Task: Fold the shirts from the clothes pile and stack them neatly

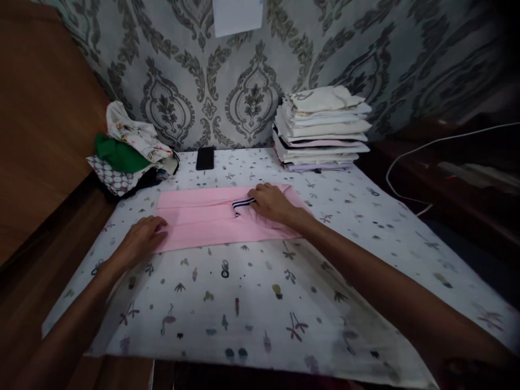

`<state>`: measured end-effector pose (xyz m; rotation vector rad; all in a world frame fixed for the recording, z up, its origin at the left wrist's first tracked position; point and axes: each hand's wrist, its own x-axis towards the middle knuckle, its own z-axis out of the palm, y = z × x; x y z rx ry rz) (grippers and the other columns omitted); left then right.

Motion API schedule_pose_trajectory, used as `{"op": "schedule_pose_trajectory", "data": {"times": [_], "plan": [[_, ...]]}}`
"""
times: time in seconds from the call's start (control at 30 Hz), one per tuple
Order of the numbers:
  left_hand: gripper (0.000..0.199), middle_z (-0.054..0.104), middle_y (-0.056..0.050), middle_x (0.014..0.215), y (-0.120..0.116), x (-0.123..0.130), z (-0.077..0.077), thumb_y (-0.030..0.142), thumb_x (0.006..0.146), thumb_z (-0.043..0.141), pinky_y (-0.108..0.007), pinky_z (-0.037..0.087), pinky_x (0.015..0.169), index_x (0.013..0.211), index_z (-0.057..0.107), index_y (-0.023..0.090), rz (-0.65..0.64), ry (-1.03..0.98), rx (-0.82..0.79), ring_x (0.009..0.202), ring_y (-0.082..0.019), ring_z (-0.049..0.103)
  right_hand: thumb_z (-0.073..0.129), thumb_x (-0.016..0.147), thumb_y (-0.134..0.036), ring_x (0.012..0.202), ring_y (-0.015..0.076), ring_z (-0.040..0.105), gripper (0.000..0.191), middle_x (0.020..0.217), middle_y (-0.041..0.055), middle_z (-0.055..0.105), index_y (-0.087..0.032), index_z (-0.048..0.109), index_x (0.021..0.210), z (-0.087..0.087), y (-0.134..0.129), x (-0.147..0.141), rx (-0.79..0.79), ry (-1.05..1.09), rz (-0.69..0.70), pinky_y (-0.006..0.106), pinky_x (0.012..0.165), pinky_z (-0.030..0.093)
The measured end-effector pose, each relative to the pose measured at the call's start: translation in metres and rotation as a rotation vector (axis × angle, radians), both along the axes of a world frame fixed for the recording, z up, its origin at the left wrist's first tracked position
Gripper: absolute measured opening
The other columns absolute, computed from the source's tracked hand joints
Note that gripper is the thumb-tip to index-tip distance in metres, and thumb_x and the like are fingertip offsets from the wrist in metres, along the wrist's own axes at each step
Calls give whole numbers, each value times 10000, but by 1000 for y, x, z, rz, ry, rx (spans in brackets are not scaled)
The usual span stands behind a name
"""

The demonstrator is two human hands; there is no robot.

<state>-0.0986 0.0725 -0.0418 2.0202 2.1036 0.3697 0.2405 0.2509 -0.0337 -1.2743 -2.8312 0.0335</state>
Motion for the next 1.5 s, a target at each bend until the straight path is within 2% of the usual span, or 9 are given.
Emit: {"op": "schedule_pose_trajectory", "data": {"times": [0.13,0.3,0.43,0.53,0.7,0.87,1.1,1.33,1.5], "plan": [[284,608,-30,792,2,-1,6,499,845,493,-316,406,688,829,572,228,13,-62,-30,769,-227,559,429,957,-101,980,283,586,253,1063,185,679,-94,673,1022,2,-5,-3,31,-15,-6,357,817,399],[253,490,49,608,1,1,7,473,879,470,-279,316,588,912,545,233,154,-102,-17,602,-178,481,380,960,-108,938,282,586,281,1013,173,692,-114,657,1000,0,-12,-1,67,50,-111,373,791,361],[292,521,39,656,0,-3,5,437,880,497,-286,358,611,1068,581,230,152,-81,-79,647,-194,530,392,929,-103,1028,321,569,325,1103,182,687,-106,646,1131,-6,-14,-2,59,102,-141,422,853,373],[379,637,-32,866,-3,-3,3,420,890,503,-335,452,702,1196,564,206,176,-42,-23,800,-240,609,389,944,-118,1086,337,545,368,1161,190,664,-99,635,1217,-10,-21,-6,138,223,-118,461,905,396],[444,532,-185,1426,-9,22,-15,355,989,387,-505,384,1106,1370,487,150,27,153,283,1345,-329,469,357,1008,-169,1182,283,559,372,1252,162,655,-139,660,1221,-27,-50,-20,67,425,296,457,988,466],[668,306,-116,1644,-18,34,-43,535,1036,259,-464,266,1220,1607,157,203,-263,288,152,1510,-255,296,412,1046,-379,1442,286,394,494,1546,183,446,-111,487,1454,-52,-78,-34,-74,315,538,502,1165,358],[711,244,-83,1662,-28,0,-57,554,1034,262,-483,299,1202,1623,-14,267,-260,370,196,1512,-266,293,372,1065,-384,1502,242,298,488,1580,168,401,-121,477,1463,-47,-77,-25,-30,310,493,469,1230,254],[729,268,-97,1655,-27,-2,-66,583,1018,262,-513,315,1185,1625,18,262,-232,383,224,1490,-294,339,445,1028,-386,1493,347,294,554,1565,251,383,-44,454,1464,-40,-48,-12,31,189,-37,558,1208,245],[720,337,-104,1629,-24,-7,-72,555,1006,308,-577,338,1157,1623,31,308,-225,348,265,1457,-333,391,445,1027,-386,1441,335,367,468,1540,189,436,-151,508,1427,-36,-53,-2,87,226,-34,523,1159,309]]}}
